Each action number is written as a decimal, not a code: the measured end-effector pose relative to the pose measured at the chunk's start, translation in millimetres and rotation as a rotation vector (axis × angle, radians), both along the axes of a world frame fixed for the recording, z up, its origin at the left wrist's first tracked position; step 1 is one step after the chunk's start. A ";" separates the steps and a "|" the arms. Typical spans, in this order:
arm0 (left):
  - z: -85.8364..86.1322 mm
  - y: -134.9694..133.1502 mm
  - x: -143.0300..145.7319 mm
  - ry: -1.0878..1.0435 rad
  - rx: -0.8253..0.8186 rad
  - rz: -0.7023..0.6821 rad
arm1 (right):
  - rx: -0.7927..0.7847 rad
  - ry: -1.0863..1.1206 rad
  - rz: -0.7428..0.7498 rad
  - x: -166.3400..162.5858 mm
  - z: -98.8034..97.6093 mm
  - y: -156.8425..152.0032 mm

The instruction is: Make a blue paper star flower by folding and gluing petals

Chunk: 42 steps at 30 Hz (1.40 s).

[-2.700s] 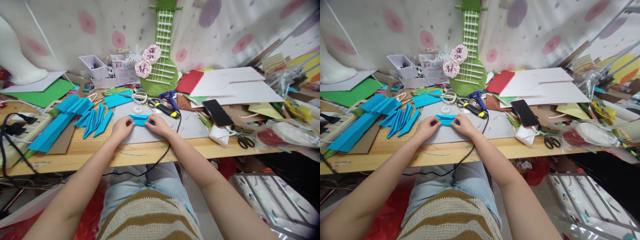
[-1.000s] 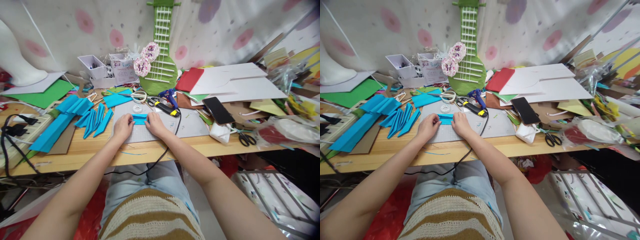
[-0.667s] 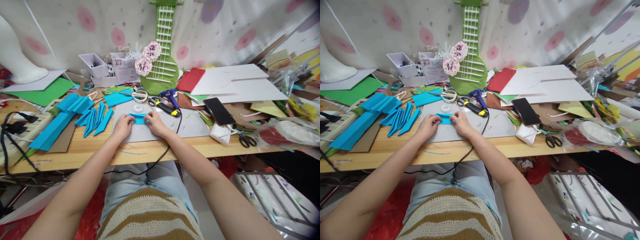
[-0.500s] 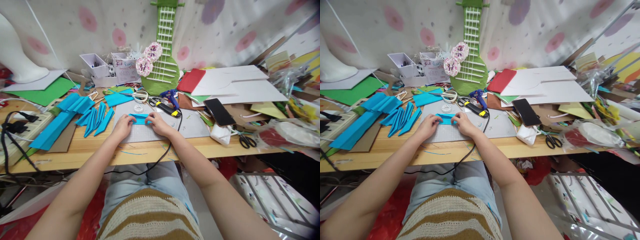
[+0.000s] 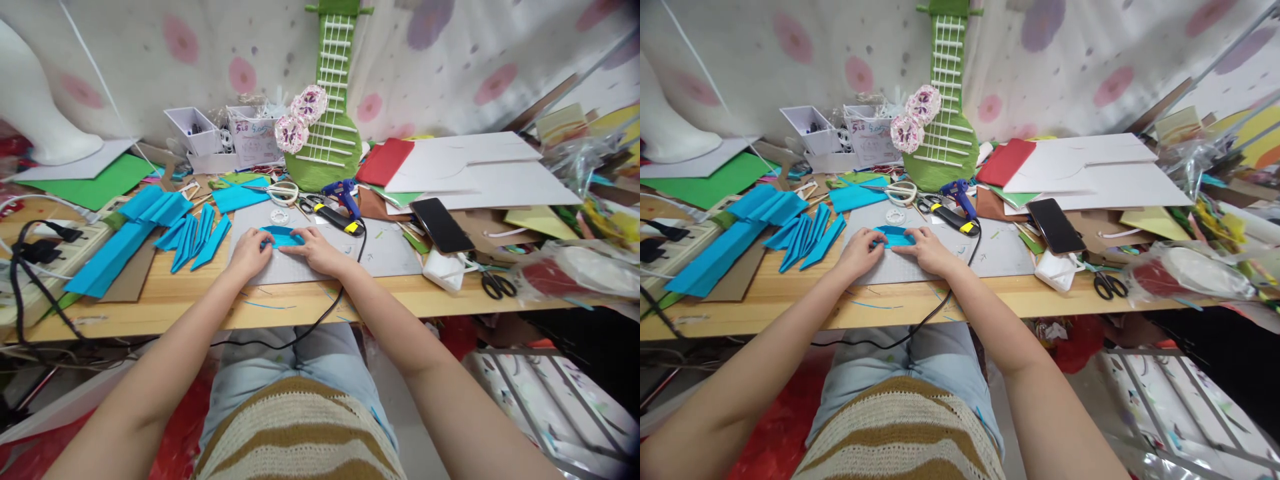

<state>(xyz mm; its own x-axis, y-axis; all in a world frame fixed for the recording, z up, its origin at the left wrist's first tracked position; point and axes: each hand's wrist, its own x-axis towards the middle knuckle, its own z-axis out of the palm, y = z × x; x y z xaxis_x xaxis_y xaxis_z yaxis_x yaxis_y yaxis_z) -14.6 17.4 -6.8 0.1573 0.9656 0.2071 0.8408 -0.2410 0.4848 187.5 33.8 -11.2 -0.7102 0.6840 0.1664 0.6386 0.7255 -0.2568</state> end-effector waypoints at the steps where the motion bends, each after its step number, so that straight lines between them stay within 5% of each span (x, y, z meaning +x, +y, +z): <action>1: 0.9 -0.9 2.8 0.018 0.004 0.027 | 0.004 0.000 -0.001 -0.3 -0.2 0.2; 6: 1.8 -1.7 10.7 0.053 0.014 0.091 | 0.020 0.045 0.011 0.3 -1.4 1.6; 21: -13.4 6.2 -3.3 -0.087 0.094 -0.022 | -0.037 0.320 0.071 21.3 0.1 10.2; 29: -4.1 2.3 -4.2 -0.201 0.253 -0.019 | -0.029 0.641 -0.470 15.6 -9.6 21.0; 35: -3.9 20.1 -11.3 -0.225 0.284 0.164 | -0.009 0.558 -0.437 -1.8 -10.0 19.7; 42: -9.2 22.6 -10.4 -0.063 0.157 0.126 | -0.052 0.386 -0.500 -6.5 -15.2 25.2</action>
<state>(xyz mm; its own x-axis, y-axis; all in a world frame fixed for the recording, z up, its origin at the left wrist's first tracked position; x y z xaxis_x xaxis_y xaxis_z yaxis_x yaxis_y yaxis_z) -25.0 39.9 -16.0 0.0191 0.9319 0.3621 0.8384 -0.2123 0.5021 181.0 58.9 -26.4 -0.1985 0.9318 0.3039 0.7514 0.3438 -0.5632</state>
